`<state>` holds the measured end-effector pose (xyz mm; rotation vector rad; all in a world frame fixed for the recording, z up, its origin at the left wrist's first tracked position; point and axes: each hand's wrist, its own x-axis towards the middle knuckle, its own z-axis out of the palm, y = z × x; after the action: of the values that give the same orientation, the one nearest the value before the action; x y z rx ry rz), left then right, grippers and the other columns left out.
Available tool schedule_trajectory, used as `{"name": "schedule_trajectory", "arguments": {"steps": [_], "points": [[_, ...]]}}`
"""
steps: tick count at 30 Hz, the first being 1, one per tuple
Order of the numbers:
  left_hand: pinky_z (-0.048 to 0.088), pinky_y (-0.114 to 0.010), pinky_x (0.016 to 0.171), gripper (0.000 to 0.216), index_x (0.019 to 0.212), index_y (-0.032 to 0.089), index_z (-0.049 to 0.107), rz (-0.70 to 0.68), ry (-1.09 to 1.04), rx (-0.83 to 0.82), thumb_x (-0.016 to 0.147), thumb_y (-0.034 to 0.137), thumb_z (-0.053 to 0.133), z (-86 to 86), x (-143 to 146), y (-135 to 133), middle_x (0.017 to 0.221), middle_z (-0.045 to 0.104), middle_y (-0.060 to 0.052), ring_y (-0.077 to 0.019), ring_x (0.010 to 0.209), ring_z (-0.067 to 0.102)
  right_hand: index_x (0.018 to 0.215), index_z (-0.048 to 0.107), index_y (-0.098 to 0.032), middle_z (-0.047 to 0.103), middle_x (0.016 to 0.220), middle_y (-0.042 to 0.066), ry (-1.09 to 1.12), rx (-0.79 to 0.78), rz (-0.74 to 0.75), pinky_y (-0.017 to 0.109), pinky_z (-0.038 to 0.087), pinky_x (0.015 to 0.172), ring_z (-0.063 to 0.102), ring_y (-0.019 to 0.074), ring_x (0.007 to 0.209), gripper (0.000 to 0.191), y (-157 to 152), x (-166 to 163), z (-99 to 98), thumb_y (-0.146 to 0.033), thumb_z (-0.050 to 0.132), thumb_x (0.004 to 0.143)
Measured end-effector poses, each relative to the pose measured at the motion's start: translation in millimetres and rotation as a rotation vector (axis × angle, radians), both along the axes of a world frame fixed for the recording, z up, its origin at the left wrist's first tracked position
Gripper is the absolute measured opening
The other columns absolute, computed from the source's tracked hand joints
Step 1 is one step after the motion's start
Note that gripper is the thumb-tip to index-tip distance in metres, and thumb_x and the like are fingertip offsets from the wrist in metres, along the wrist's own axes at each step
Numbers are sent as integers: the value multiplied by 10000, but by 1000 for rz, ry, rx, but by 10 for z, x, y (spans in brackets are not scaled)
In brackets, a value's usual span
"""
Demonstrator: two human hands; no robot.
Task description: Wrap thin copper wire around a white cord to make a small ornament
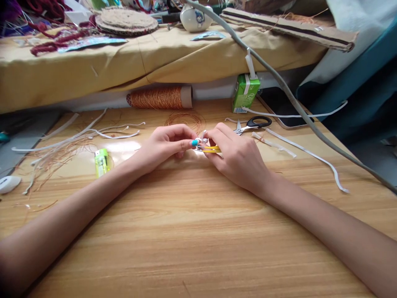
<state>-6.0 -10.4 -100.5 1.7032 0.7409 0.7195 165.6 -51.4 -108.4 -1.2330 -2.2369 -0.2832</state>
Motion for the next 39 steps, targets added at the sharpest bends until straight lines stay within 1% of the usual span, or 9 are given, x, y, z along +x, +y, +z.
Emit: {"name": "schedule_trajectory", "arguments": {"steps": [6,12,15,18,20,22,24,30,39], "points": [[330,-179,477,172,740,113,567,18,30,56,719,279,528,1,6,6,611,523,19,-42,502,429,875,520,-161,553,780,52,-9,-12,31,248,380,517,504,138,642,160,1,5,-10,-229,428,763],[334,-180,486,165,746,113,564,23,65,119,746,262,494,-12,2,17,620,533,16,-43,497,426,882,521,-158,564,802,62,-25,-17,24,247,384,516,525,148,671,164,4,13,-25,-194,419,759],[350,-183,522,165,744,116,565,35,98,229,749,263,491,-14,-1,16,655,559,3,-56,548,457,878,518,-165,564,805,60,-33,-25,34,245,388,519,527,147,676,155,4,15,-25,-185,413,766],[356,-184,558,141,726,121,565,66,140,384,748,241,495,-8,4,-1,677,574,-4,-67,601,472,866,512,-167,554,779,54,-37,-27,59,243,390,520,518,141,661,143,3,17,-20,-178,405,771],[356,-185,571,125,713,122,564,96,159,477,746,224,499,-9,9,-15,667,573,-3,-66,603,467,855,508,-167,548,760,50,-35,-25,74,242,390,522,509,138,650,134,3,17,-19,-171,401,774],[357,-185,575,121,712,123,562,117,157,530,749,217,496,-14,15,-24,658,571,-1,-64,595,463,843,505,-166,545,750,49,-32,-21,80,241,389,525,503,136,644,125,5,17,-21,-170,400,776],[361,-185,576,129,724,125,561,115,145,532,759,222,484,-20,17,-25,670,577,-3,-65,601,470,828,503,-164,542,741,50,-27,-12,74,241,385,523,500,134,638,116,8,16,-23,-174,398,780],[370,-184,564,143,765,130,553,70,122,463,766,251,477,-8,14,-15,716,590,-10,-68,615,484,813,501,-160,532,720,53,-12,-14,45,248,380,521,496,140,638,128,10,7,-10,-199,380,797],[375,-188,585,108,802,143,542,123,90,544,763,228,488,-48,37,-14,768,581,-19,-74,667,495,817,510,-171,546,733,48,5,-83,-14,242,378,506,510,135,637,196,12,-9,-7,-254,332,830]]}}
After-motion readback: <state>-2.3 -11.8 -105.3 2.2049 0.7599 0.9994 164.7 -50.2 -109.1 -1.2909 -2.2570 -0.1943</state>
